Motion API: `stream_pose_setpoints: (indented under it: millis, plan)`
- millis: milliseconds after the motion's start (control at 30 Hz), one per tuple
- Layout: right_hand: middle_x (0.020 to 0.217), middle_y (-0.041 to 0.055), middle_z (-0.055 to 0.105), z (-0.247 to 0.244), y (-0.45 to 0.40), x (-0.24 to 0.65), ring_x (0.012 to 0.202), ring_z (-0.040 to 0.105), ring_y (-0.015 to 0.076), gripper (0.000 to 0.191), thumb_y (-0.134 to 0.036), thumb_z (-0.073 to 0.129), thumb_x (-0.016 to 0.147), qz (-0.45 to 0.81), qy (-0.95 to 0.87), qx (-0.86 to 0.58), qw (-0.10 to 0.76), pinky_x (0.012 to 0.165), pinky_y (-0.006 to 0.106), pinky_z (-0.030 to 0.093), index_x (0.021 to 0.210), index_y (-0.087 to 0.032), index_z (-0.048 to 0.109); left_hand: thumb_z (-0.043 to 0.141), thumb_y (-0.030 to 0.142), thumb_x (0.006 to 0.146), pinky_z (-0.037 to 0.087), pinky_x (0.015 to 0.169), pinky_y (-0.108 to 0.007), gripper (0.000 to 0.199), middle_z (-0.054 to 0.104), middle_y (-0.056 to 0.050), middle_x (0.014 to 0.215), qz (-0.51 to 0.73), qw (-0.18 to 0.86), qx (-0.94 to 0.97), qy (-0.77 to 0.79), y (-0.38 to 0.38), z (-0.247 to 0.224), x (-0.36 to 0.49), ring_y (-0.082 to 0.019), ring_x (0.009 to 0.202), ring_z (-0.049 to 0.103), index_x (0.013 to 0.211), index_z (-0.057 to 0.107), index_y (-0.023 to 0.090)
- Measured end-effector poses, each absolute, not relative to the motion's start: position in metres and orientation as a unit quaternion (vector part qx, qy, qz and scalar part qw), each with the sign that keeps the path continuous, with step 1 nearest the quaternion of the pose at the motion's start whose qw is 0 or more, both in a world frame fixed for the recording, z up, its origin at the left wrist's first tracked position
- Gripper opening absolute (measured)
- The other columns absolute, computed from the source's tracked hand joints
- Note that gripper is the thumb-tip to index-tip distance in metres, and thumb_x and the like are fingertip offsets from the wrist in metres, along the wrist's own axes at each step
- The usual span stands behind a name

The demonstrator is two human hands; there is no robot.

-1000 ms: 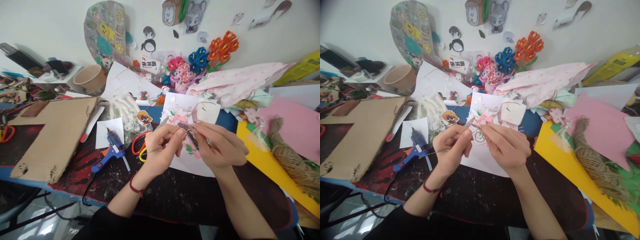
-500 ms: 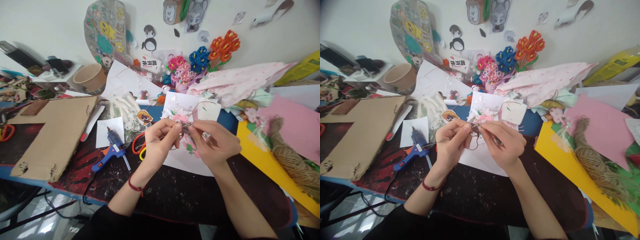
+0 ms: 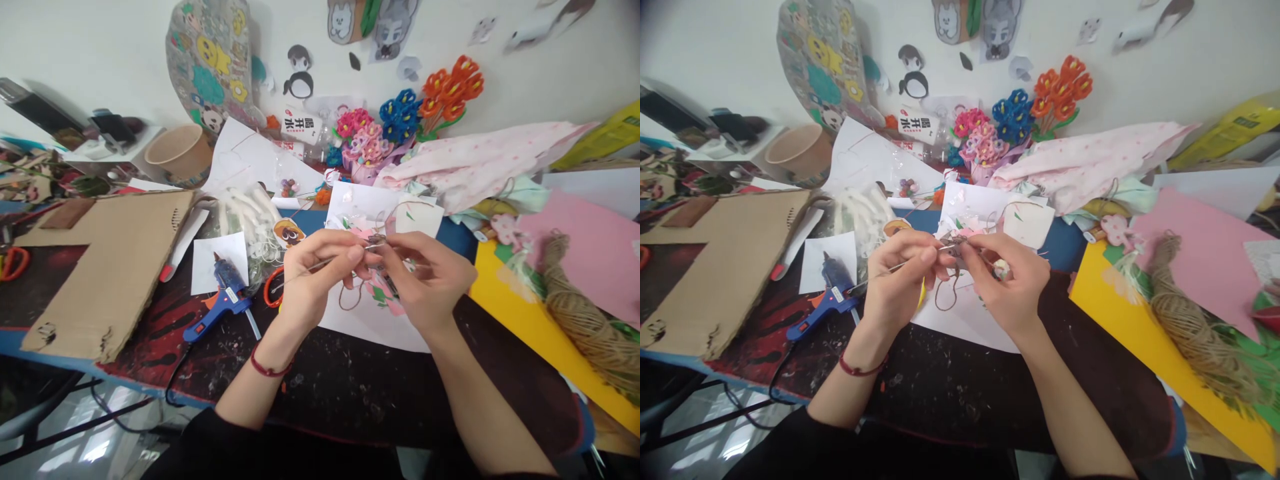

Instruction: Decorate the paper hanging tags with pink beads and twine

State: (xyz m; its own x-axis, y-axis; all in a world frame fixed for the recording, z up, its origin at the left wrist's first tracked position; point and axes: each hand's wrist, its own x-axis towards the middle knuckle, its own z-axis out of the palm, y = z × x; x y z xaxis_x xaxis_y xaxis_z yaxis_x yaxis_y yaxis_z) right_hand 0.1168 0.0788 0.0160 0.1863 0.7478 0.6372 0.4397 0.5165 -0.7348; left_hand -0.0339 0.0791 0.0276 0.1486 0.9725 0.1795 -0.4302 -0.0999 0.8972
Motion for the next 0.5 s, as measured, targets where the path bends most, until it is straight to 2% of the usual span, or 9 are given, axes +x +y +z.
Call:
stream_pose_setpoints:
  millis: [100,167,300,500]
  plan:
    - [0.075,-0.0018,0.074,0.0153,0.0796,0.1168,0.063,0.067,0.0131,0.006,-0.02,0.075,0.08,0.165,-0.597,-0.477,0.623,0.056,0.025,0.052,0.085,-0.023,0.074,0.077,0.027,0.083,0.057,0.058,-0.016,0.015,0.079,-0.001,0.087,0.579,0.604,0.453,0.307,0.0785,0.031,-0.0345,-0.013,0.073,0.075,0.095,0.071,0.02]
    - [0.075,-0.0017,0.074,0.0151,0.0798,0.1167,0.06,0.067,0.0129,0.007,-0.021,0.075,0.08,0.171,-0.592,-0.479,0.624,0.054,0.025,0.051,0.087,-0.023,0.074,0.074,0.025,0.085,0.059,0.059,-0.016,0.013,0.079,-0.001,0.089,0.596,0.583,0.455,0.311,0.0773,0.0316,-0.0328,-0.013,0.076,0.076,0.096,0.071,0.02]
    - [0.078,-0.0011,0.075,0.0148,0.08,0.1172,0.056,0.066,0.0119,0.008,-0.019,0.075,0.08,0.134,-0.62,-0.474,0.611,0.047,0.023,0.048,0.087,-0.022,0.073,0.068,0.019,0.089,0.058,0.054,-0.017,0.006,0.078,-0.002,0.088,0.631,0.536,0.481,0.288,0.0758,0.0292,-0.0286,-0.012,0.071,0.075,0.095,0.069,0.019]
    - [0.077,-0.0008,0.075,0.0151,0.0818,0.1206,0.056,0.064,0.0108,0.013,-0.012,0.071,0.082,-0.02,-0.672,-0.452,0.586,0.054,0.024,0.053,0.09,-0.021,0.071,0.067,0.024,0.09,0.05,0.045,-0.016,0.008,0.073,-0.001,0.072,0.636,0.446,0.53,0.341,0.075,0.0257,-0.028,-0.007,0.054,0.065,0.093,0.066,0.017]
